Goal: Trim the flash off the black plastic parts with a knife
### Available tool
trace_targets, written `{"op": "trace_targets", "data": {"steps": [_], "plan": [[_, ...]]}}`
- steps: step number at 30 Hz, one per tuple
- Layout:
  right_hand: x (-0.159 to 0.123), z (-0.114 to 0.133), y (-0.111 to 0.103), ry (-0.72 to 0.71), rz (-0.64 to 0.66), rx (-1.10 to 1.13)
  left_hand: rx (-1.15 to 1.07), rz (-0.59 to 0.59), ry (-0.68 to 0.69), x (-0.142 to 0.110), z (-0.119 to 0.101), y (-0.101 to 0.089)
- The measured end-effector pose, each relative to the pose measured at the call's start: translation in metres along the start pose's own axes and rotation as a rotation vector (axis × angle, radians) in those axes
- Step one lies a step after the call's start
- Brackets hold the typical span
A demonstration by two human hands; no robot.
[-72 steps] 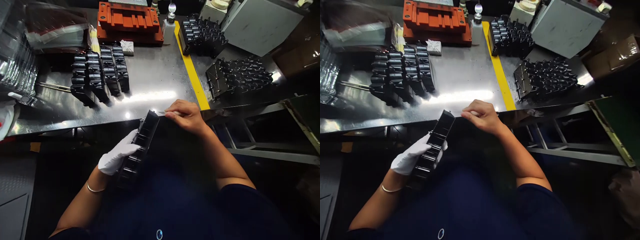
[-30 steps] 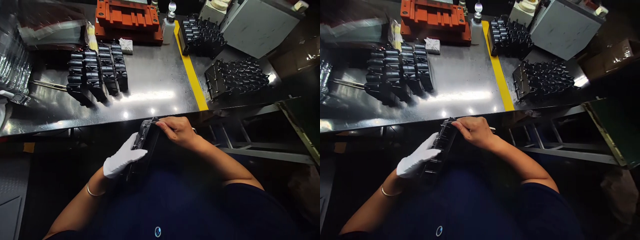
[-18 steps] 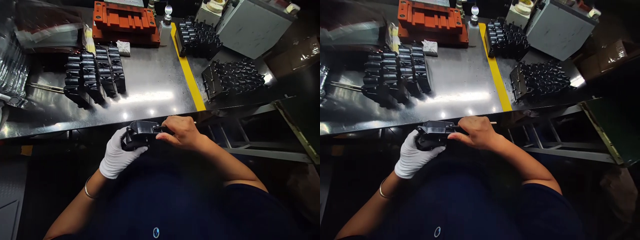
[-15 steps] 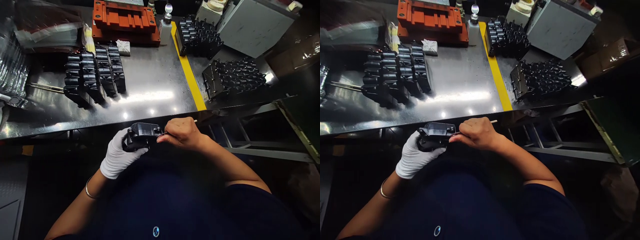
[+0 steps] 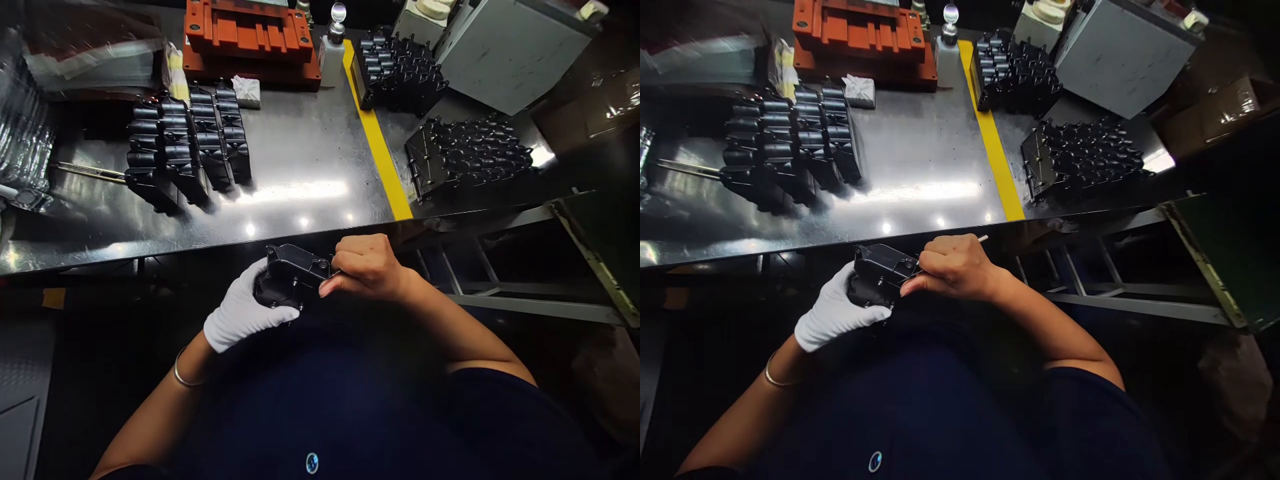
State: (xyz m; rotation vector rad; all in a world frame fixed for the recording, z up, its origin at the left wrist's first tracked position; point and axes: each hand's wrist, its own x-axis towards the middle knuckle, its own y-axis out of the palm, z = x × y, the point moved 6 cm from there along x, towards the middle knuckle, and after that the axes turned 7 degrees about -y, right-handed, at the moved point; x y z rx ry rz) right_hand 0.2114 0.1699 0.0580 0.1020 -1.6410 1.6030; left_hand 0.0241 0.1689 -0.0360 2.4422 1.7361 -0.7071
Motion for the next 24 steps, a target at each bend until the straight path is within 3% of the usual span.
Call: {"op": "trace_targets", "data": {"steps": [4,8,10,12,15,21,24], "plan": [[-0.002,0.003,0.002,-0.006,-0.016,0.048,-0.03,-0.005,-0.032,0.0,0.003,0.007],[-0.011,-0.005,0.001,0.167,-0.085,0.238,-0.215,-0.121,-0.021,-0.002,0.009,0.009],[-0.016,-0.008,0.001,0.257,-0.083,0.245,-0.223,-0.225,0.096,-0.006,0.007,0.002],[-0.019,-0.007,0.001,0.288,-0.063,0.216,-0.137,-0.257,0.26,-0.012,0.0,-0.005],[-0.02,-0.001,0.003,0.263,-0.035,0.186,0.018,-0.235,0.443,-0.019,-0.005,-0.011],[-0.02,-0.001,0.012,0.278,0.055,0.098,0.158,-0.185,0.61,-0.03,-0.014,-0.013],[-0.021,-0.005,0.015,0.306,0.129,0.248,0.225,-0.121,0.729,-0.036,-0.026,-0.009]]}}
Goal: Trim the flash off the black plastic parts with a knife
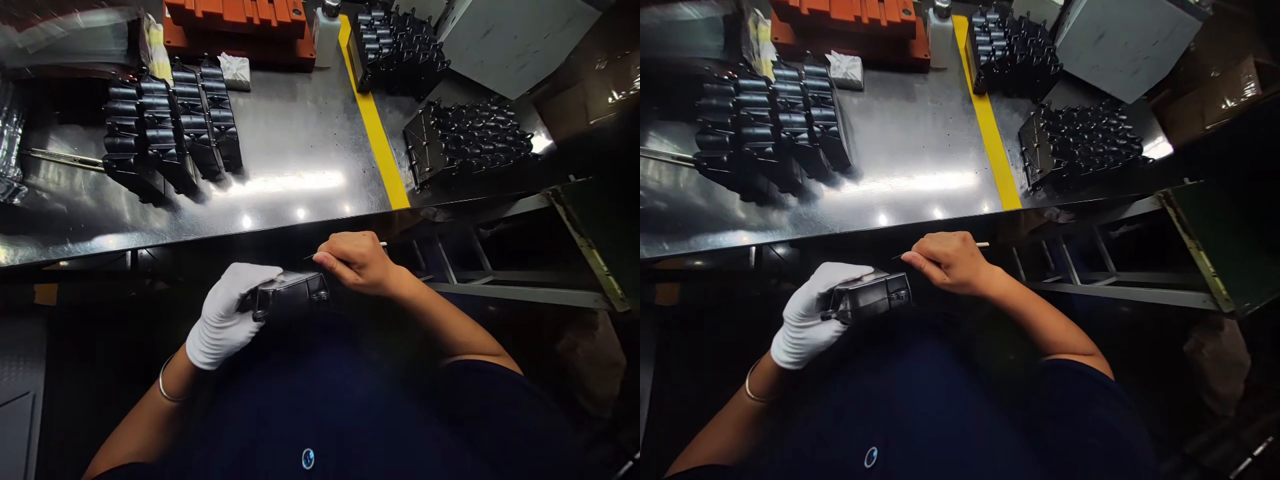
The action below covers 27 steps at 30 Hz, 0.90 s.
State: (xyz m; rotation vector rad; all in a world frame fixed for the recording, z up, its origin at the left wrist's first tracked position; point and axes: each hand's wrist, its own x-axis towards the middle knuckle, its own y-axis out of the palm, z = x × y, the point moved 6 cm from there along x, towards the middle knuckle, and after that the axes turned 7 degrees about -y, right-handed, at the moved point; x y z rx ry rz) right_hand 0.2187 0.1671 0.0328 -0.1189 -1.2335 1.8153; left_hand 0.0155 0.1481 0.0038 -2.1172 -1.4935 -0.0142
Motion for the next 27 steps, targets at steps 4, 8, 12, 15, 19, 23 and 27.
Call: {"op": "trace_targets", "data": {"steps": [4,8,12,15,19,23,27], "plan": [[-0.002,0.002,0.003,-0.001,0.174,0.297,0.014,0.039,0.13,0.005,-0.012,-0.002],[-0.003,0.006,0.004,-0.022,0.233,0.41,-0.058,0.075,0.072,0.007,-0.006,-0.002],[0.006,0.011,-0.006,-0.158,0.046,0.304,-0.337,0.104,-0.373,0.005,0.028,0.004],[0.015,0.019,-0.009,-0.271,-0.022,0.091,-0.544,0.25,-0.62,0.001,0.044,0.017],[0.022,0.025,-0.005,-0.346,0.039,-0.033,-0.574,0.331,-0.678,0.003,0.047,0.025],[0.022,0.023,-0.005,-0.335,-0.006,-0.062,-0.594,0.279,-0.684,0.005,0.047,0.026],[0.021,0.019,-0.002,-0.3,-0.05,-0.092,-0.578,0.231,-0.697,0.004,0.048,0.026]]}}
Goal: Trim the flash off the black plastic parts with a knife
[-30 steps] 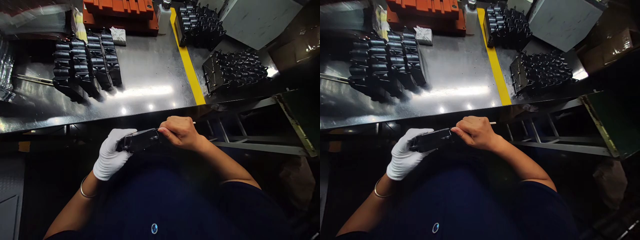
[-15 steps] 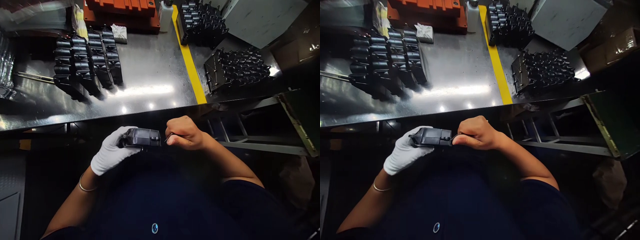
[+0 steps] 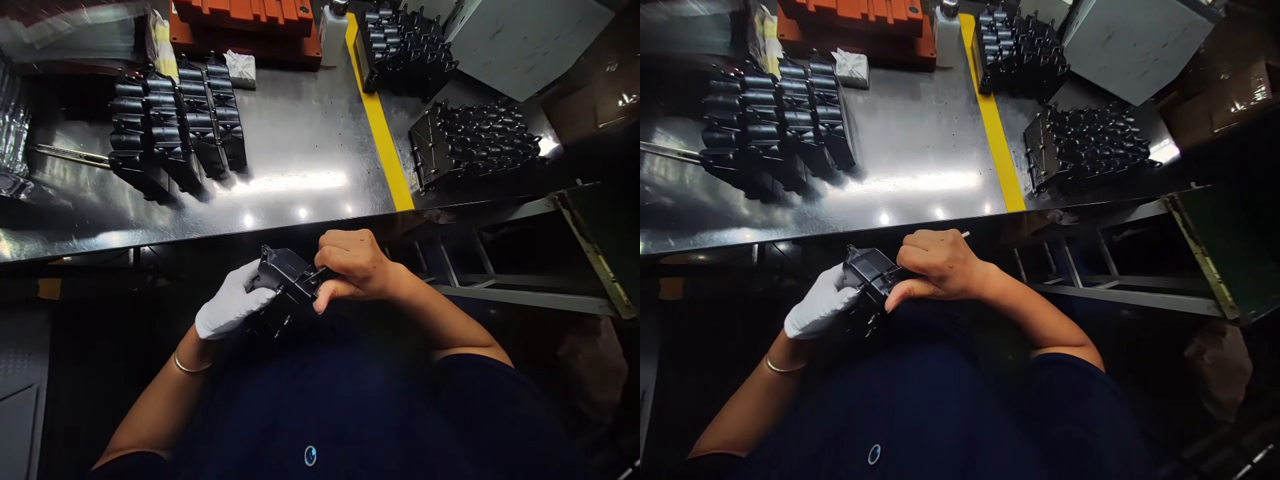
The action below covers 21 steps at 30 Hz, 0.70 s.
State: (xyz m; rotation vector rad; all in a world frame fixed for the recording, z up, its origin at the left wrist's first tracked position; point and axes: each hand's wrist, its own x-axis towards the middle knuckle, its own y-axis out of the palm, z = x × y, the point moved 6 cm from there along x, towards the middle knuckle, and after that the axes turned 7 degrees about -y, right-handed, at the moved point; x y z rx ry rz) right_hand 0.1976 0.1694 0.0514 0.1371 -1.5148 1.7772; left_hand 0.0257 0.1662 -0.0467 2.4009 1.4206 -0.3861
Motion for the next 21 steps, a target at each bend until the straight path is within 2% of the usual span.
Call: {"op": "trace_targets", "data": {"steps": [7,9,12,14,16,18,20,21], "plan": [[-0.002,-0.002,0.0,0.047,-0.024,-0.068,0.018,-0.076,0.022,0.0,0.0,0.001],[-0.005,-0.005,0.001,0.076,0.016,0.065,0.018,-0.058,0.013,0.0,0.001,0.001],[-0.01,-0.009,0.008,0.125,0.143,0.401,0.036,-0.009,0.001,-0.001,-0.003,-0.001],[-0.013,-0.014,0.009,0.235,0.12,0.542,0.133,0.003,0.006,-0.001,-0.01,0.0],[-0.015,-0.02,0.011,0.383,0.061,0.592,0.304,0.012,0.021,-0.001,-0.019,0.003],[-0.018,-0.021,0.017,0.486,0.063,0.619,0.465,0.025,0.065,-0.002,-0.026,0.011],[-0.022,-0.021,0.021,0.55,0.048,0.617,0.55,-0.068,0.176,-0.004,-0.034,0.013],[-0.027,-0.023,0.02,0.597,-0.007,0.591,0.555,-0.206,0.251,-0.006,-0.038,0.009]]}}
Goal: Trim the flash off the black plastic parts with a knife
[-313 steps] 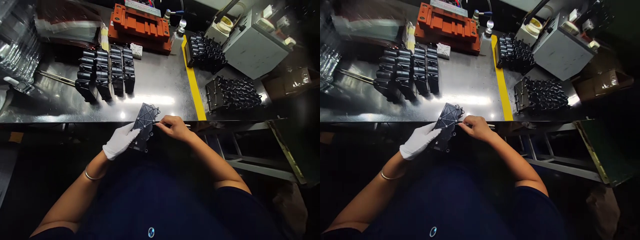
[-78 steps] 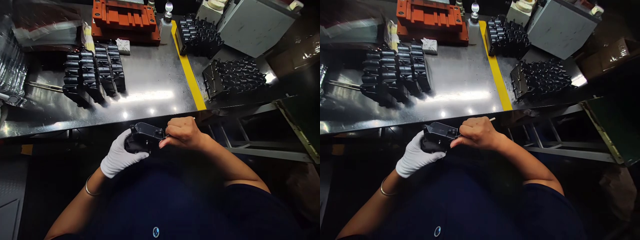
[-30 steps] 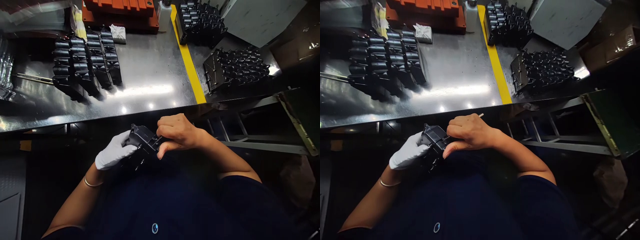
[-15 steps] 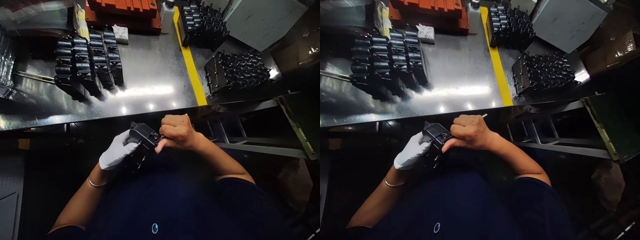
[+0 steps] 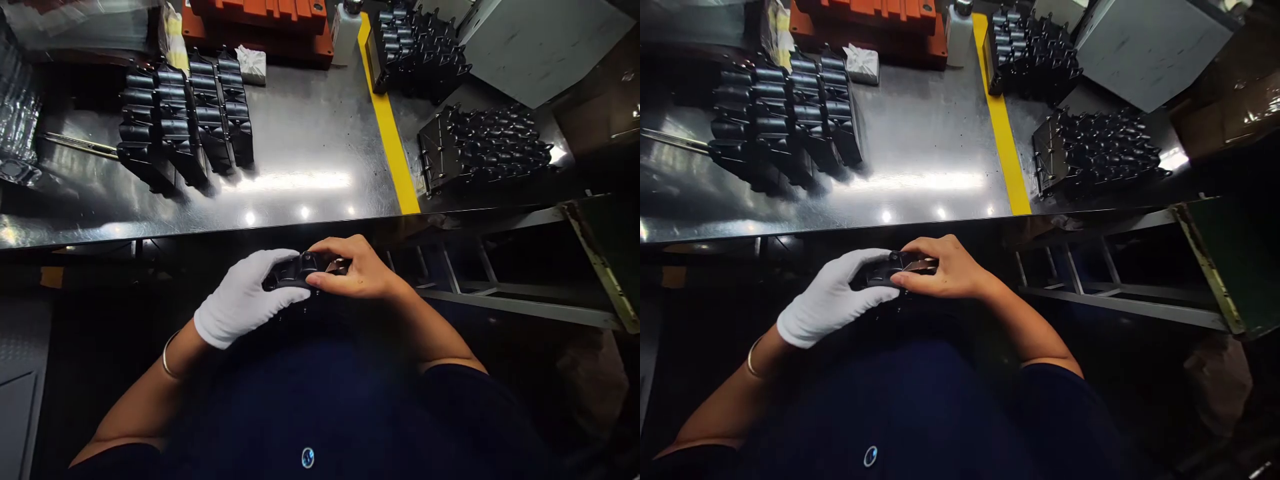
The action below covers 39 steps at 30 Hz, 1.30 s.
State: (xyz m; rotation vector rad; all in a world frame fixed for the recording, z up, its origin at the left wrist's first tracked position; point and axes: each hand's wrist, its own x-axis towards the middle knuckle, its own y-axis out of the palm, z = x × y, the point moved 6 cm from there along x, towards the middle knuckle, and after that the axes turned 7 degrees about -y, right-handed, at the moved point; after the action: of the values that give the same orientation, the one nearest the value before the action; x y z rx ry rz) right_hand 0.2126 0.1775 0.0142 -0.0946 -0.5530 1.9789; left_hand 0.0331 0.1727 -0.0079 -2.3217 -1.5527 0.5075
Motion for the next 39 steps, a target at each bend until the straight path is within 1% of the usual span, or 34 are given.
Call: {"op": "trace_targets", "data": {"steps": [2,3,4,5,6,7,8,9,10,11,12,13,15,17,19,21,24,27,29,31,33,35,37,39], "plan": [[-0.008,-0.01,-0.012,0.074,-0.241,-0.005,-0.035,-0.447,0.021,-0.008,0.001,-0.022],[-0.015,-0.016,-0.018,0.116,-0.381,0.013,-0.116,-0.635,0.0,-0.014,0.006,-0.03],[-0.021,-0.022,-0.021,0.156,-0.503,0.048,-0.249,-0.721,-0.048,-0.017,0.012,-0.032],[-0.027,-0.028,-0.02,0.189,-0.593,0.094,-0.427,-0.689,-0.121,-0.015,0.02,-0.028],[-0.03,-0.033,-0.015,0.213,-0.641,0.146,-0.632,-0.558,-0.212,-0.01,0.027,-0.018],[-0.031,-0.036,-0.005,0.23,-0.645,0.197,-0.829,-0.383,-0.313,-0.005,0.03,-0.002],[-0.031,-0.038,0.006,0.242,-0.61,0.238,-0.991,-0.24,-0.404,-0.003,0.03,0.012],[-0.029,-0.039,0.018,0.248,-0.556,0.27,-1.113,-0.171,-0.477,-0.003,0.029,0.022],[-0.027,-0.04,0.029,0.249,-0.509,0.299,-1.198,-0.172,-0.533,-0.004,0.029,0.028],[-0.026,-0.041,0.037,0.246,-0.494,0.325,-1.257,-0.22,-0.574,-0.006,0.028,0.03],[-0.026,-0.042,0.041,0.242,-0.513,0.345,-1.296,-0.272,-0.61,-0.008,0.028,0.032],[-0.027,-0.043,0.041,0.236,-0.555,0.354,-1.322,-0.312,-0.645,-0.01,0.028,0.032],[-0.03,-0.045,0.036,0.219,-0.638,0.332,-1.361,-0.35,-0.716,-0.013,0.027,0.033],[-0.031,-0.042,0.031,0.173,-0.642,0.249,-1.394,-0.371,-0.752,-0.014,0.024,0.032],[-0.031,-0.036,0.027,0.115,-0.629,0.149,-1.436,-0.37,-0.775,-0.013,0.019,0.031],[-0.031,-0.029,0.024,0.062,-0.647,0.079,-1.473,-0.367,-0.801,-0.013,0.015,0.032],[-0.028,-0.02,0.026,-0.005,-0.65,0.065,-1.497,-0.342,-0.83,-0.012,0.011,0.035],[-0.027,-0.02,0.026,-0.072,-0.687,0.064,-1.488,-0.311,-0.862,-0.015,0.009,0.037],[-0.028,-0.026,0.022,-0.087,-0.753,0.06,-1.454,-0.282,-0.872,-0.019,0.008,0.037],[-0.03,-0.035,0.016,-0.071,-0.83,0.088,-1.393,-0.215,-0.869,-0.024,0.005,0.037],[-0.032,-0.04,0.012,-0.062,-0.865,0.136,-1.324,-0.155,-0.833,-0.026,0.004,0.034],[-0.032,-0.033,0.012,-0.113,-0.822,0.156,-1.285,-0.136,-0.758,-0.024,0.003,0.03],[-0.03,-0.021,0.014,-0.182,-0.753,0.146,-1.304,-0.138,-0.696,-0.02,0.004,0.028],[-0.029,-0.009,0.017,-0.233,-0.707,0.137,-1.355,-0.15,-0.684,-0.016,0.006,0.028]]}}
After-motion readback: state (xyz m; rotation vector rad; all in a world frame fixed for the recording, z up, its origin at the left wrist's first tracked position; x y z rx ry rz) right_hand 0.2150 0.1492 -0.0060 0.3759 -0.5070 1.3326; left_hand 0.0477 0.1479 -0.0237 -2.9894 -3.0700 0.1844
